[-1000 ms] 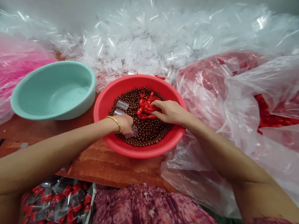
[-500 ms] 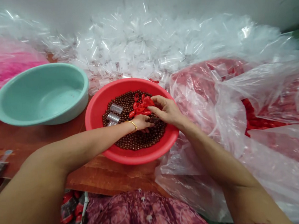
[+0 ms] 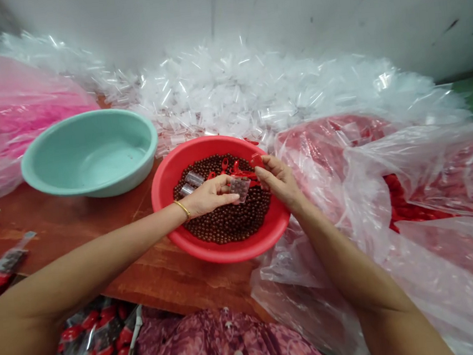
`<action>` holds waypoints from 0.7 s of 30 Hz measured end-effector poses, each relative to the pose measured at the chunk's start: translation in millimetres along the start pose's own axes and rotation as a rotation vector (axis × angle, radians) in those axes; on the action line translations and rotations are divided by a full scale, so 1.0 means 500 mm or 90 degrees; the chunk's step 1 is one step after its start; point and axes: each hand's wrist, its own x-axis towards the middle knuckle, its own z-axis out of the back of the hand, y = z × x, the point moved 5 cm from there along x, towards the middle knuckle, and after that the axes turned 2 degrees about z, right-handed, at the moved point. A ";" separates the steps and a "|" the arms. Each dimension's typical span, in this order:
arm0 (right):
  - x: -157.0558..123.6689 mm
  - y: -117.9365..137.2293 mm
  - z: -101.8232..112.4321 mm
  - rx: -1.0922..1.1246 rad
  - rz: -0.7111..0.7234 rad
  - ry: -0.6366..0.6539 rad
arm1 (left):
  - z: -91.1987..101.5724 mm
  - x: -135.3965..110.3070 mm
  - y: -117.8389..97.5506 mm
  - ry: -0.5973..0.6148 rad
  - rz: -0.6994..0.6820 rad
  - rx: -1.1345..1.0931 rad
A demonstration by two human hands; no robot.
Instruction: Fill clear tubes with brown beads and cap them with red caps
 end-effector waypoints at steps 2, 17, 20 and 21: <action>-0.006 0.003 0.002 -0.002 -0.010 0.013 | -0.003 -0.006 -0.003 0.002 -0.002 -0.007; -0.027 0.070 -0.037 -0.141 0.135 0.094 | 0.008 -0.012 -0.038 -0.018 -0.134 0.247; -0.024 0.074 -0.033 -0.189 0.154 0.115 | 0.003 -0.012 -0.035 0.000 -0.102 0.167; -0.023 0.077 -0.031 -0.193 0.158 0.119 | 0.001 -0.013 -0.037 0.009 -0.095 0.141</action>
